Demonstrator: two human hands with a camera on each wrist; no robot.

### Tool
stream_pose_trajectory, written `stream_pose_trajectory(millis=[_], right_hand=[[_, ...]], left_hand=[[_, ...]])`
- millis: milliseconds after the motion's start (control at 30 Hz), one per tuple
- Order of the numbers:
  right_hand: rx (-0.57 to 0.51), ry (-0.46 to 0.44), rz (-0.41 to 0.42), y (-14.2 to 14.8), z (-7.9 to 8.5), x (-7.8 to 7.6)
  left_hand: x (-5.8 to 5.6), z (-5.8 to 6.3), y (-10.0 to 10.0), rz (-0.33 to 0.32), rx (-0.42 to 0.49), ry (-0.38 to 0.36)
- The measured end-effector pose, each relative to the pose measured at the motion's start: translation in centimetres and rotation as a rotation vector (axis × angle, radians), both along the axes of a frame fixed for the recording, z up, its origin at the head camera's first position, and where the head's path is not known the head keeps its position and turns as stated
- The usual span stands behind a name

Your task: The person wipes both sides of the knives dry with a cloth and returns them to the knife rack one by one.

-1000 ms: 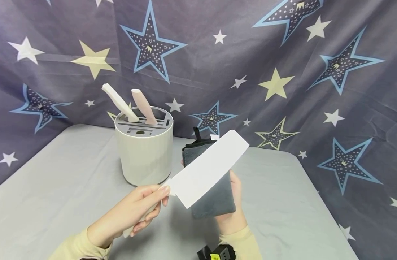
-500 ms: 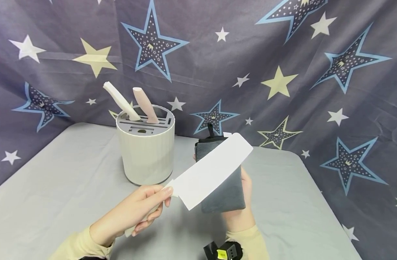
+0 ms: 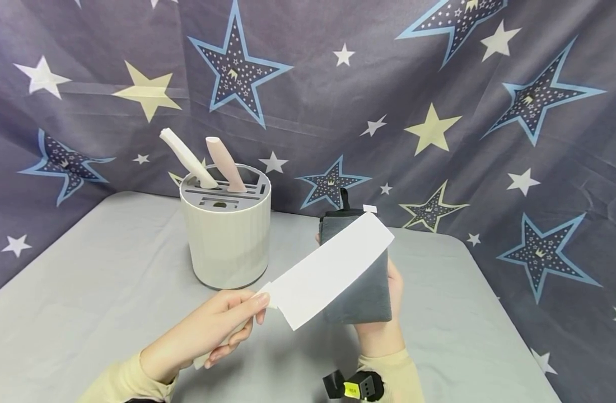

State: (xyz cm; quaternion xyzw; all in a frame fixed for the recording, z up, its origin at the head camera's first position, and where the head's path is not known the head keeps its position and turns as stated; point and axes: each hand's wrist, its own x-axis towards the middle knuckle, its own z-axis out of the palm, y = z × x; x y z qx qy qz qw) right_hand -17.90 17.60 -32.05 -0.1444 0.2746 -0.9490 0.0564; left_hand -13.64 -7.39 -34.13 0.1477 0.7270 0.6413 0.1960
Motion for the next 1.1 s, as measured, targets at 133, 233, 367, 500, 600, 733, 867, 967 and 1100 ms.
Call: stream_pose_trajectory(millis=[133,233,367,500,600,733,867,967,1100], right_hand=[[-0.018,0.034,-0.062,0.6,-0.1,-0.3],[-0.089,0.058,-0.062,1.0,0.0,-0.5],[-0.296,0.087,0.043,1.6,0.2,-0.7],[-0.465,0.127,0.215,1.9,0.2,-0.9],[-0.496,0.178,0.249,1.9,0.1,-0.9],[-0.458,0.209,0.185,1.9,0.1,-0.8],[-0.407,0.192,0.133,1.9,0.1,-0.7],[-0.388,0.166,0.086,2.2,-0.1,-0.7],[-0.409,0.164,0.090,2.5,-0.3,-0.7]], left_hand=[[0.1,-0.1,0.1,0.001,-0.007,-0.002],[0.1,-0.2,0.2,0.000,-0.006,-0.006],[0.1,-0.2,0.2,0.002,-0.009,-0.005],[0.1,-0.2,0.2,0.001,-0.016,-0.006],[0.2,-0.1,0.2,0.007,-0.021,-0.015],[0.3,0.0,0.3,0.012,-0.029,-0.020],[0.3,0.0,0.3,0.010,-0.038,-0.009],[0.4,-0.1,0.3,0.007,-0.044,0.012],[0.5,0.1,0.4,0.004,-0.053,0.027]])
